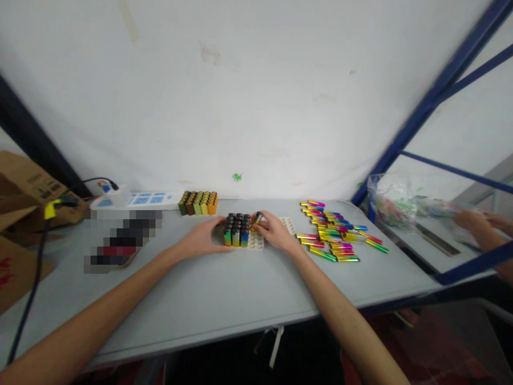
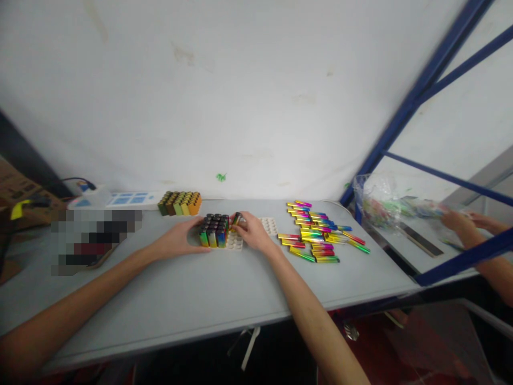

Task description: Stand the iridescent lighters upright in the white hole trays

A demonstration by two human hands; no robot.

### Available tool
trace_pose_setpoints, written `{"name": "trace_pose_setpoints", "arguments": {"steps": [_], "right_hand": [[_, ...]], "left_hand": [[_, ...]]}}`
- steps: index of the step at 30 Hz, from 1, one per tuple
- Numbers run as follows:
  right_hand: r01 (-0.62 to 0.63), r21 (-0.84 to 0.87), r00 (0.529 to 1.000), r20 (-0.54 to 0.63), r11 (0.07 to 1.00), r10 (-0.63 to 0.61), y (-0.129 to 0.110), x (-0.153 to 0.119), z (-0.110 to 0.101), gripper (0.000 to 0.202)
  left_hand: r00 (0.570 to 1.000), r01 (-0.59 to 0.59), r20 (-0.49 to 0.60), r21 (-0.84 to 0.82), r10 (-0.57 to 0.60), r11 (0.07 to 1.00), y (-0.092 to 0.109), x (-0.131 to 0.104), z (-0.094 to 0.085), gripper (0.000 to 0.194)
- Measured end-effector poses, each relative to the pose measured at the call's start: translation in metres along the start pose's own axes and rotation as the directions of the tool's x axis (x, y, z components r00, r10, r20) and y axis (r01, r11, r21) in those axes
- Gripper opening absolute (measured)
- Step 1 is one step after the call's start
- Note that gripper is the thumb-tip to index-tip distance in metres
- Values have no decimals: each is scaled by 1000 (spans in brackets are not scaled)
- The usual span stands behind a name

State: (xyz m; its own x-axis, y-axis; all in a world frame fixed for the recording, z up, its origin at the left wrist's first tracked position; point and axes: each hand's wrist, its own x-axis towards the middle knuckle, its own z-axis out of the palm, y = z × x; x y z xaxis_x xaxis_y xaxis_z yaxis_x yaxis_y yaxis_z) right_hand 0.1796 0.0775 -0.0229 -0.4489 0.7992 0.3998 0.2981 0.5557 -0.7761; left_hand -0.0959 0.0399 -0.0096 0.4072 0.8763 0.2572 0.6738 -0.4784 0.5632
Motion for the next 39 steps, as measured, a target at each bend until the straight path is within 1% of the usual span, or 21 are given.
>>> {"name": "trace_pose_setpoints", "arguments": {"steps": [5, 8, 10, 12, 15, 16, 18, 20, 22, 25, 28, 30, 32, 35, 39], "right_hand": [[39, -92, 998, 43, 995, -35, 0, 2, -5, 28], [30, -140, 998, 65, 990, -21, -4, 2, -7, 22], [23, -218, 997, 72, 976, -7, -8, 2, -9, 19], [36, -282, 996, 86, 959, -12, -12, 2, -11, 24], [73, -279, 994, 94, 957, -49, -14, 1, -23, 38], [80, -291, 995, 80, 953, -59, -14, 1, -30, 39], [68, -378, 998, 29, 923, -61, -11, -2, -49, 32], [9, -500, 999, -36, 866, -31, -7, -8, -74, 23], [-69, -585, 997, -71, 808, 34, -3, -19, -101, 19], [-129, -652, 985, 5, 747, 175, -2, -41, -136, 19], [-161, -707, 944, 93, 689, 317, -2, -63, -156, 18], [-140, -720, 926, 147, 680, 347, -2, -72, -160, 16], [-120, -713, 924, 175, 691, 341, -1, -75, -158, 16], [-138, -696, 936, 140, 705, 322, 2, -73, -151, 19], [-143, -636, 962, 90, 758, 257, -1, -65, -144, 13]], "left_hand": [[1000, -9, 13, -6, 9, 1000, -2, 1, 0, 84], [1000, -10, 6, 9, 10, 1000, -1, 1, 1, 83], [1000, -1, 0, 19, 1, 1000, -1, 1, 1, 84], [1000, 1, 3, 21, -1, 1000, -1, 1, 0, 84], [1000, 11, 0, 26, -11, 1000, 0, 1, 0, 84], [1000, 21, -3, 29, -21, 999, 0, 1, -1, 85], [999, 40, -9, 35, -40, 999, 1, 1, -1, 88], [999, 44, -3, 36, -44, 998, 1, 1, 0, 87], [999, 50, -4, 38, -50, 998, 1, 0, 1, 85], [998, 60, -7, 32, -60, 998, 3, 0, 2, 86], [998, 62, -13, 21, -62, 998, 3, 0, 2, 88], [998, 55, -30, 26, -54, 998, 2, 1, 3, 89], [999, 39, -35, 34, -38, 999, 0, 1, 3, 90], [999, 22, -27, 41, -21, 999, -2, 0, 3, 93], [1000, 20, -19, 39, -19, 999, 0, -1, 3, 94]]}}
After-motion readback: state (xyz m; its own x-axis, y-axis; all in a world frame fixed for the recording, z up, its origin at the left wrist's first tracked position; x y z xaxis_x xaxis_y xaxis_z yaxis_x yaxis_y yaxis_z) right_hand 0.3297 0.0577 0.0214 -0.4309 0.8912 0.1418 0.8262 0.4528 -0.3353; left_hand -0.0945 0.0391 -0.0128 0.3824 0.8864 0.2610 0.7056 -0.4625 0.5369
